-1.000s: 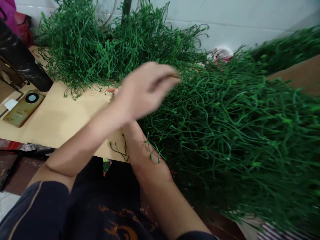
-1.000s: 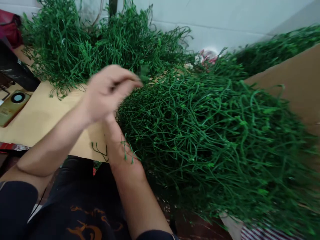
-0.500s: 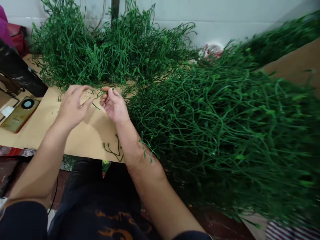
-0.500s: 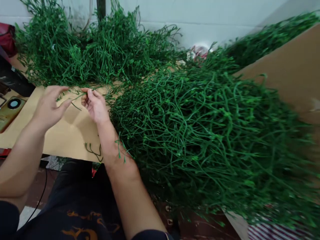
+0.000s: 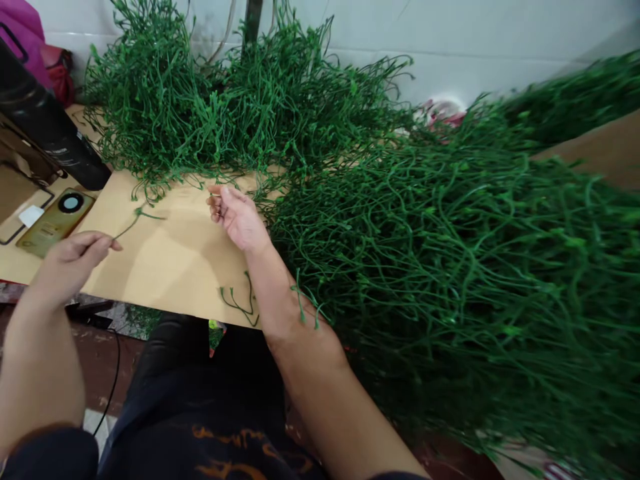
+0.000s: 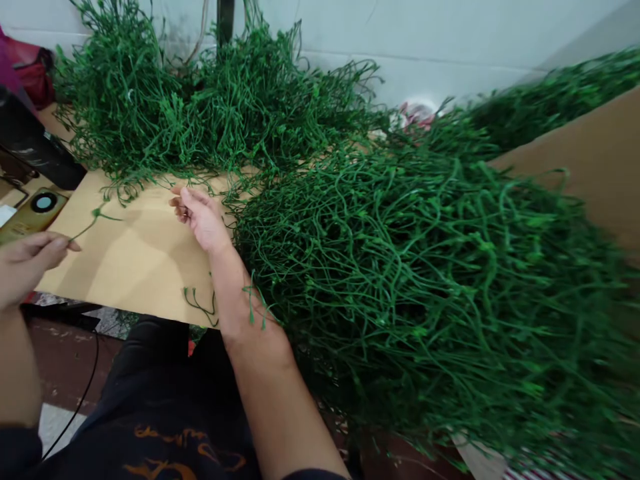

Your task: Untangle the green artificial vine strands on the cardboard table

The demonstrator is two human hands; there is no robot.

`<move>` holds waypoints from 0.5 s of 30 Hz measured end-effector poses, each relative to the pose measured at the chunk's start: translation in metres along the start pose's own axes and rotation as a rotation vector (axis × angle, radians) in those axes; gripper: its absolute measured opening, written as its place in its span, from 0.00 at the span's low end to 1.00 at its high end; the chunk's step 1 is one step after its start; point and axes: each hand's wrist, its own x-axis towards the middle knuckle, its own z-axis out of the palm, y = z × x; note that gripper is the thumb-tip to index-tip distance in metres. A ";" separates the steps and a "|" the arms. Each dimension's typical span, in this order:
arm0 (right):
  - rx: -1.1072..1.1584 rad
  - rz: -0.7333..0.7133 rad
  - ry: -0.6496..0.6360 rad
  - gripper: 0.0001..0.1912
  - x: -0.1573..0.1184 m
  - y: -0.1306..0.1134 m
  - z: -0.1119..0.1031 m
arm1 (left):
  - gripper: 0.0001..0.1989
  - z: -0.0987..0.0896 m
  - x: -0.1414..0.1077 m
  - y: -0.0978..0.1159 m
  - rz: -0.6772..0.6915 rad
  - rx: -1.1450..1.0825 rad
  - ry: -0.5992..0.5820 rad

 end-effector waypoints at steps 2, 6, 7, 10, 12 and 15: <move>-0.009 0.022 0.013 0.12 0.001 0.003 0.000 | 0.12 -0.018 -0.012 -0.013 -0.118 -0.099 0.051; -0.041 0.038 0.038 0.10 -0.001 0.005 -0.001 | 0.15 -0.034 -0.030 -0.021 -0.197 -0.318 0.123; -0.053 0.040 0.032 0.10 -0.002 0.006 -0.001 | 0.15 -0.035 -0.033 -0.020 -0.184 -0.323 0.117; -0.066 0.036 0.002 0.09 -0.004 0.006 0.000 | 0.18 -0.040 -0.038 -0.019 -0.181 -0.237 0.108; -0.067 0.029 -0.006 0.08 -0.004 0.006 0.000 | 0.21 -0.049 -0.042 -0.025 -0.191 -0.108 0.051; -0.090 0.027 -0.001 0.08 -0.004 0.007 0.001 | 0.25 -0.069 -0.052 -0.049 -0.150 0.186 -0.152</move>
